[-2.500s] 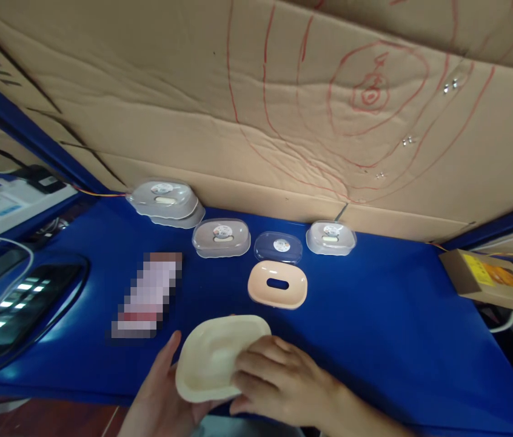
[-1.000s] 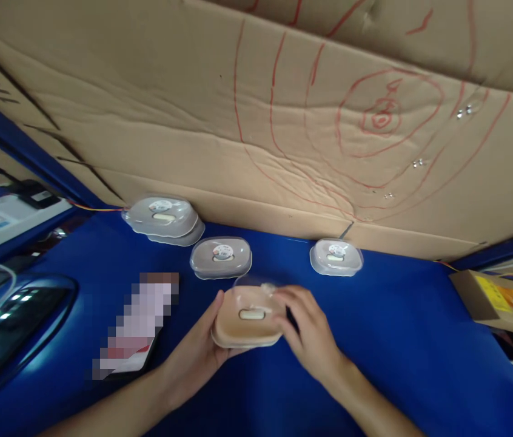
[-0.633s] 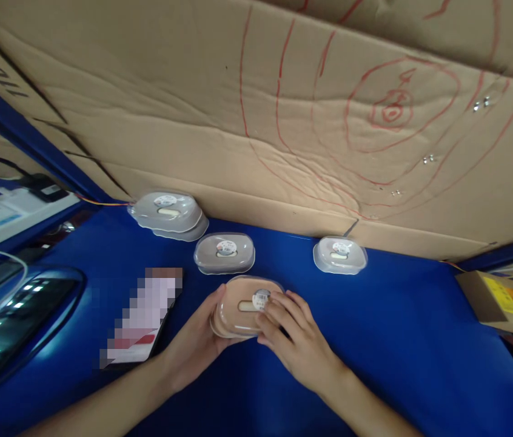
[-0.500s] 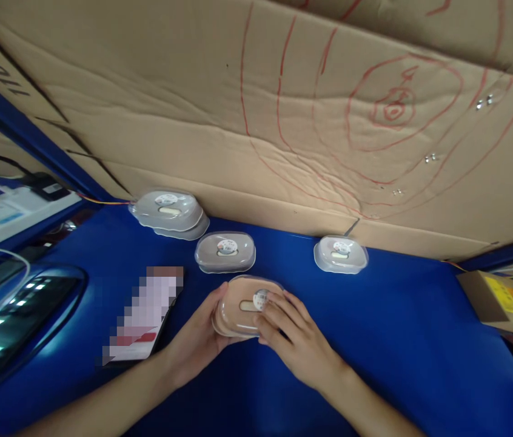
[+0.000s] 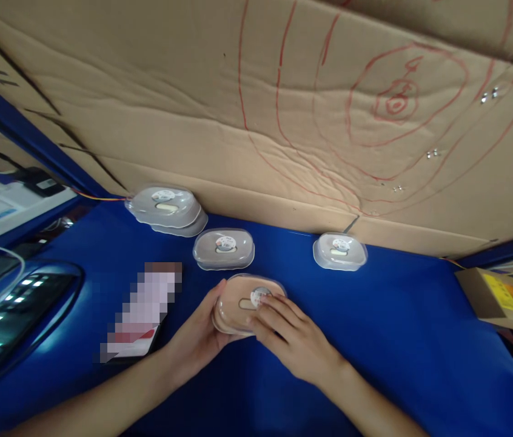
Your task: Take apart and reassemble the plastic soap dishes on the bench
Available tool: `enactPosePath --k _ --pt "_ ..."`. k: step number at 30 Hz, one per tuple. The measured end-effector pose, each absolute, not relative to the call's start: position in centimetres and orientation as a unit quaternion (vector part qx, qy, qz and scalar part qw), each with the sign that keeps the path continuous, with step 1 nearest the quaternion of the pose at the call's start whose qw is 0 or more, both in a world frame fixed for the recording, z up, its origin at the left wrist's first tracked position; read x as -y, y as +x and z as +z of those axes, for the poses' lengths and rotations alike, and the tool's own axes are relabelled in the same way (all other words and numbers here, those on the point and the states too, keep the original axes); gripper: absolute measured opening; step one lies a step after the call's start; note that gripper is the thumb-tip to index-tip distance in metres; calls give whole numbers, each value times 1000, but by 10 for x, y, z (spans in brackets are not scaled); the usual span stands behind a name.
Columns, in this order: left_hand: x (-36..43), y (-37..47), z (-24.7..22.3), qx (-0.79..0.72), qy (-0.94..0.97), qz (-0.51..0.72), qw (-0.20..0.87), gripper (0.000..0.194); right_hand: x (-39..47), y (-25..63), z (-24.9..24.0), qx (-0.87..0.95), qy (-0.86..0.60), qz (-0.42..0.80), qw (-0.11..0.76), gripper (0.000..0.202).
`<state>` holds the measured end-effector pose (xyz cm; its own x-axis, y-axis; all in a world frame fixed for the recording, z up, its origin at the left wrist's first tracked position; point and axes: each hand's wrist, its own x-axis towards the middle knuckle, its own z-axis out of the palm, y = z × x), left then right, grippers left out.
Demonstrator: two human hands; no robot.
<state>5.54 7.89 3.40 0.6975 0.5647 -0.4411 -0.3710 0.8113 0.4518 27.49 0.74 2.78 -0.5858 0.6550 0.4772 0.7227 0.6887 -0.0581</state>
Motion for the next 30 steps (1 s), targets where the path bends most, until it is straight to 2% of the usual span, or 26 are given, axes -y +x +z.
enactPosePath --k 3,7,12,14,17,21,22,26,30 --pt "-79 57 37 -265 167 267 912 61 -11 272 28 873 -394 -68 279 30" --pt "-77 57 42 -263 171 276 908 62 -10 271 25 869 -393 -62 293 35" --pt "-75 58 41 -250 194 281 906 63 -4 270 25 811 -436 102 375 36" --pt "-75 59 41 -252 214 283 900 64 -3 270 25 804 -432 126 389 39" --pt "-76 60 43 -279 239 271 890 70 -2 271 27 830 -404 106 368 45" --pt "-73 59 45 -269 263 264 888 70 -2 272 28 833 -411 78 362 35" --pt "-72 58 45 -266 265 268 887 68 -3 273 27 825 -426 69 365 38" --pt "-64 57 42 -294 265 269 878 68 -4 274 22 806 -479 71 342 70" --pt "-63 57 40 -302 238 257 887 66 -5 275 20 829 -461 48 314 73"
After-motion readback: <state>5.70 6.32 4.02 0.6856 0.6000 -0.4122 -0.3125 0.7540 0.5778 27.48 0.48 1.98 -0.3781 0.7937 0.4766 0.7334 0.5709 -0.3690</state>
